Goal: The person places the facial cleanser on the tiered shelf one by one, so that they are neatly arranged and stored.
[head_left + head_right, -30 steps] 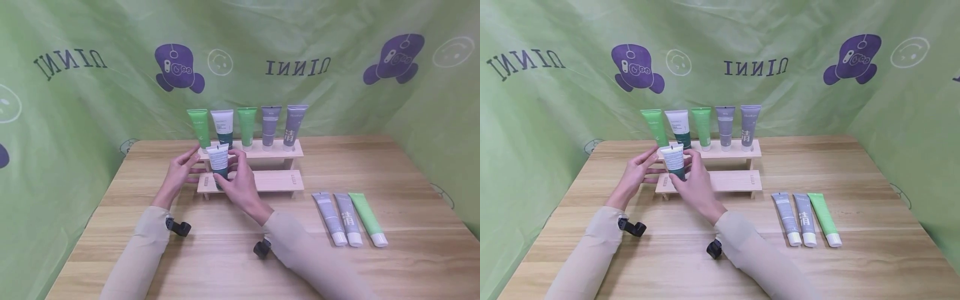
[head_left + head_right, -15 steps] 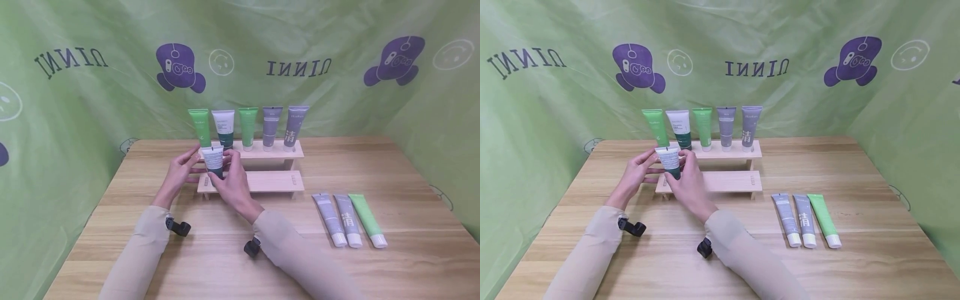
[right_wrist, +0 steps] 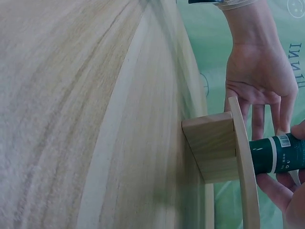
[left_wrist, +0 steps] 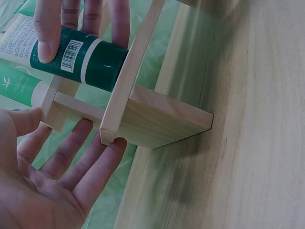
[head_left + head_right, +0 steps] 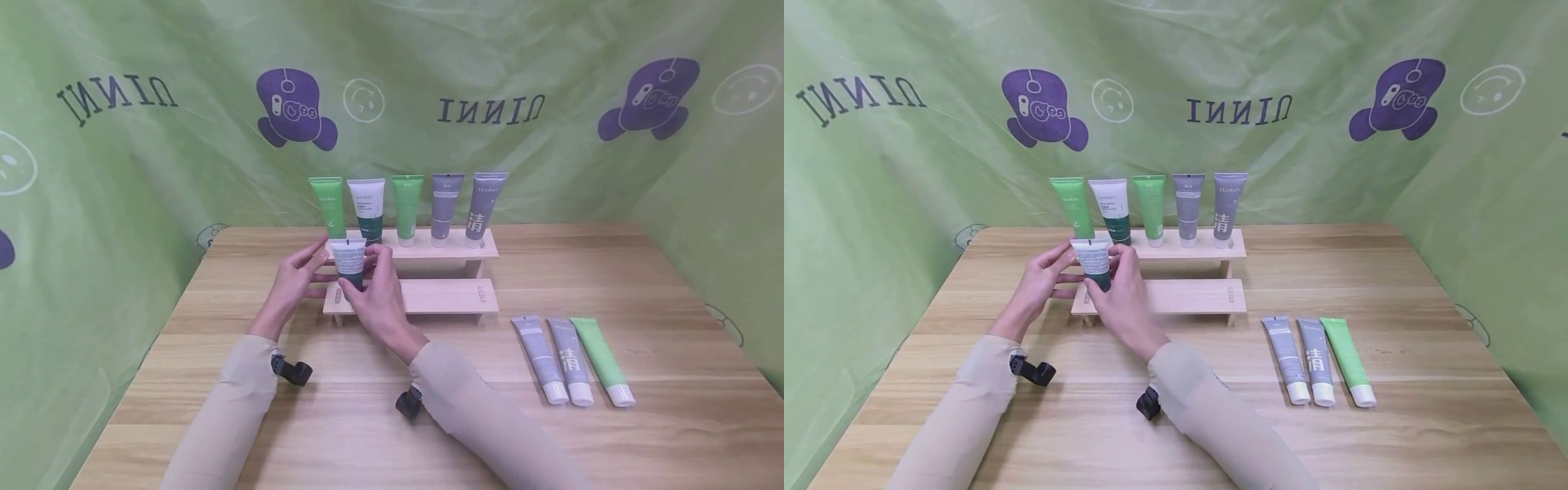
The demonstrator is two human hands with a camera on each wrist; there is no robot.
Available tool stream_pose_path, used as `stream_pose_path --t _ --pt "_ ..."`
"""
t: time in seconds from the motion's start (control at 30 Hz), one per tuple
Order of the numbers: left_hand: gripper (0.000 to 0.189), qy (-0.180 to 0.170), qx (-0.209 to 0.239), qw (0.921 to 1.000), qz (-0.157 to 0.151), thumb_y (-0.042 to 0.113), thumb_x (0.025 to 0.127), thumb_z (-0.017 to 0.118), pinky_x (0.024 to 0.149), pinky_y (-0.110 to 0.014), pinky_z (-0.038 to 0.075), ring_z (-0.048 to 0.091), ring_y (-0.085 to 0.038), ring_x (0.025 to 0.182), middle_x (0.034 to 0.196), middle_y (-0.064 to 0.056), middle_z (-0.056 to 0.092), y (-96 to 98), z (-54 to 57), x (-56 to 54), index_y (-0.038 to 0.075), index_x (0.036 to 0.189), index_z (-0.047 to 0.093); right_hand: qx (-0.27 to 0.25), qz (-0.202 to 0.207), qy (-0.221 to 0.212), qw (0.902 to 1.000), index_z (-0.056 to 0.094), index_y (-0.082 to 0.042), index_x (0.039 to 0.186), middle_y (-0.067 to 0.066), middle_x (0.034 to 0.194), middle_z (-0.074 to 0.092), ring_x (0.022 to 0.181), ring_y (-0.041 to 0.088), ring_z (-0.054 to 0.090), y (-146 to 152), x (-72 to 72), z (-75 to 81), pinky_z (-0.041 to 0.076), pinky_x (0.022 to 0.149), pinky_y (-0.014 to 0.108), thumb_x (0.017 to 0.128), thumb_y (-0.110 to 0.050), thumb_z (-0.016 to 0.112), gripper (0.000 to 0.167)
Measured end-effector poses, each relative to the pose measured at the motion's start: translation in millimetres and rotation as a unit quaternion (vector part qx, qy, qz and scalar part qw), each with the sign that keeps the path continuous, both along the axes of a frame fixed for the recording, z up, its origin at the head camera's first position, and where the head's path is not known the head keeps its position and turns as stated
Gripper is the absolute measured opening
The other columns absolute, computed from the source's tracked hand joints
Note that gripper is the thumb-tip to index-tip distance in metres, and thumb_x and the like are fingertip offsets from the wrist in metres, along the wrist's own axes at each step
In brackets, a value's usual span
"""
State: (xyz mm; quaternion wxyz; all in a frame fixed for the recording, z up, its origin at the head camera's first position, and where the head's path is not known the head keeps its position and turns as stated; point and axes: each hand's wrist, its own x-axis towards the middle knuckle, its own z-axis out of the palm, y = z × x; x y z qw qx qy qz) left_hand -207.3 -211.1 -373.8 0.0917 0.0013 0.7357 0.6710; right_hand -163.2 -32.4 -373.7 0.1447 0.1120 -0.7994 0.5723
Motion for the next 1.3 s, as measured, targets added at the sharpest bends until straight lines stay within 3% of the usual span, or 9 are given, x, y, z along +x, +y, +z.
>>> stream_pose_path --t 0.4,0.63,1.03,1.3 --pt "0.053 0.003 -0.019 0.9998 0.008 0.033 0.105 0.054 0.077 -0.048 0.062 0.072 -0.027 0.095 0.138 -0.024 0.056 -0.8 0.7 0.1 0.024 0.155 0.039 0.042 0.018 0.004 0.9990 0.037 -0.006 0.128 0.012 0.113 0.055 0.101 0.022 0.059 -1.6 2.0 -0.1 0.060 0.074 0.024 0.086 -0.006 0.080 0.060" --pt "0.050 0.000 -0.020 0.9998 0.010 0.033 0.106 0.054 0.078 -0.048 0.062 0.072 -0.027 0.095 0.138 -0.024 0.056 -0.8 0.9 0.1 0.027 0.154 0.041 0.048 0.017 0.004 0.9987 0.037 -0.007 0.128 0.012 0.115 0.054 0.102 0.022 0.059 -1.6 2.6 -0.8 0.059 0.075 0.023 0.086 -0.006 0.080 0.060" --pt "0.052 0.005 -0.016 0.9998 0.005 0.033 0.106 0.053 0.077 -0.047 0.062 0.072 -0.027 0.096 0.138 -0.023 0.056 -0.1 0.3 -0.4 0.024 0.155 0.040 0.062 0.006 0.005 0.9981 0.038 -0.007 0.128 0.011 0.113 0.056 0.099 0.021 0.060 -2.3 2.7 -0.2 0.060 0.074 0.026 0.085 -0.007 0.081 0.061" --pt "0.053 0.004 -0.014 0.9999 0.002 0.035 0.106 0.053 0.080 -0.049 0.061 0.071 -0.029 0.099 0.139 -0.023 0.055 -1.3 0.2 0.6 0.025 0.156 0.039 0.064 0.000 -0.043 0.9970 0.039 -0.010 0.131 0.008 0.111 0.056 0.097 0.022 0.061 7.0 5.4 1.5 0.057 0.081 0.029 0.082 -0.020 0.086 0.069"
